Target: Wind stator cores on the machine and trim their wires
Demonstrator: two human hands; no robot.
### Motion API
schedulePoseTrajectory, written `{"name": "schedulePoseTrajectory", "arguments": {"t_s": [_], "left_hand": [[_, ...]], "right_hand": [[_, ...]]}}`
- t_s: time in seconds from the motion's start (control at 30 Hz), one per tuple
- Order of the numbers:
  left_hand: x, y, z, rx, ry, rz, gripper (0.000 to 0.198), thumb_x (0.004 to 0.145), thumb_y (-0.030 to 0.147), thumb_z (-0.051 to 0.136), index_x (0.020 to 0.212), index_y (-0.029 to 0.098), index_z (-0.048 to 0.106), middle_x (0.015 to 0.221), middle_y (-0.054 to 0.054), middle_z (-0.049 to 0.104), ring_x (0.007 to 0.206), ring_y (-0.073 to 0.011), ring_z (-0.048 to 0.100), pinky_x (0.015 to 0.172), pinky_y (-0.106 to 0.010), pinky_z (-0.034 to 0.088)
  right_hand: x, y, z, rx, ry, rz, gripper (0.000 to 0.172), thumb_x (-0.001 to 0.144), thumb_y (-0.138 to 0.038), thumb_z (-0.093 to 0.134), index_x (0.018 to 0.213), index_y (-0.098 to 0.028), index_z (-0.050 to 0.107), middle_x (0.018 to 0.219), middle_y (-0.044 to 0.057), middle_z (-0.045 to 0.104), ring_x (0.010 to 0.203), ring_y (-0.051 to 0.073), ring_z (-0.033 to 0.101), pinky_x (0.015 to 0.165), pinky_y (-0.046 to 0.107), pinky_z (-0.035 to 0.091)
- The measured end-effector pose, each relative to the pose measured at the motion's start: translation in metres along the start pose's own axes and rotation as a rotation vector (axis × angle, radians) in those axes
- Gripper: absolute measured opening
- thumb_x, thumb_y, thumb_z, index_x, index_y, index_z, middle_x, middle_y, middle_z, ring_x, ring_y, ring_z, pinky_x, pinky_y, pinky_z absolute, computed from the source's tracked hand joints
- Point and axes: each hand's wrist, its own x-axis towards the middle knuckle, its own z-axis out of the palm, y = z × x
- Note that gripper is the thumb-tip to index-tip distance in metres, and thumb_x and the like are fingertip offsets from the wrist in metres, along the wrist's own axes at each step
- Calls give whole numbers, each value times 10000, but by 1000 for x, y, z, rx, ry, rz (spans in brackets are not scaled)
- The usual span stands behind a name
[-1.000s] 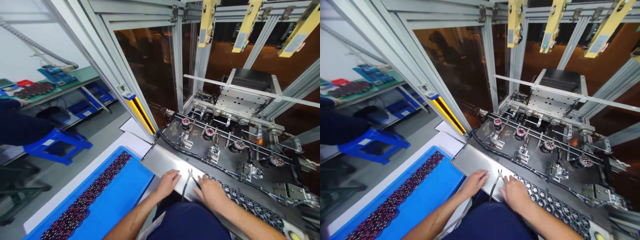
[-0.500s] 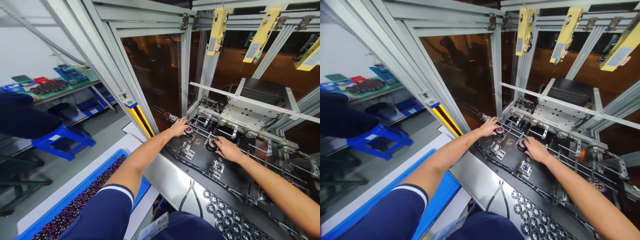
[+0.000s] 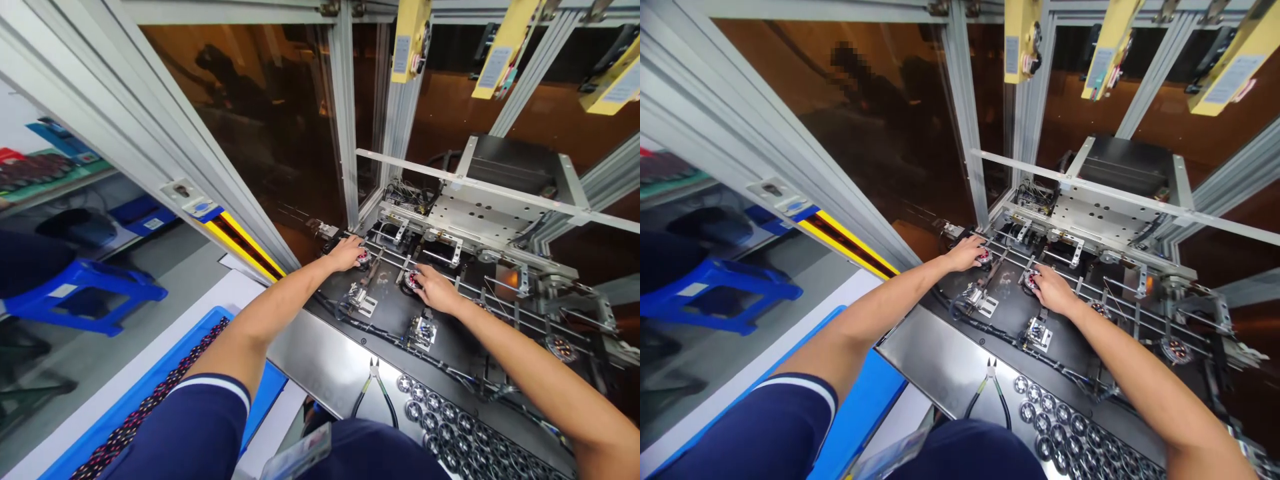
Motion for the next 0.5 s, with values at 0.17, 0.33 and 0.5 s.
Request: {"name": "schedulePoseTrajectory", "arguments": {"t_s": [0.17, 0.33, 0.5], "left_hand": [[10, -11, 5, -12, -64, -2, 392, 947, 363, 630, 1285, 168, 588, 1354, -117, 584, 1202, -272, 598, 1004, -515, 524], [24, -20, 7, -56, -87, 9, 376, 953, 366, 623, 1268, 164, 594, 1301, -111, 612, 1139, -251, 628, 958, -480, 553], [32, -25, 7, -121, -11, 0, 370, 955, 368, 621, 1259, 159, 596, 1266, -106, 627, 1097, -239, 644, 925, -459, 569]], "right_hand": [[1, 0, 4, 60, -19, 16, 345, 949, -339, 634, 1250, -171, 613, 1416, 115, 548, 1300, 287, 531, 1076, 546, 459], [3, -1, -3, 144, -20, 51, 373, 944, -353, 642, 1270, -174, 602, 1411, 113, 549, 1285, 287, 542, 1062, 545, 472], [14, -1, -14, 271, -31, 126, 332, 943, -373, 644, 1207, -171, 634, 1335, 101, 602, 1230, 264, 577, 1042, 520, 486]]}}
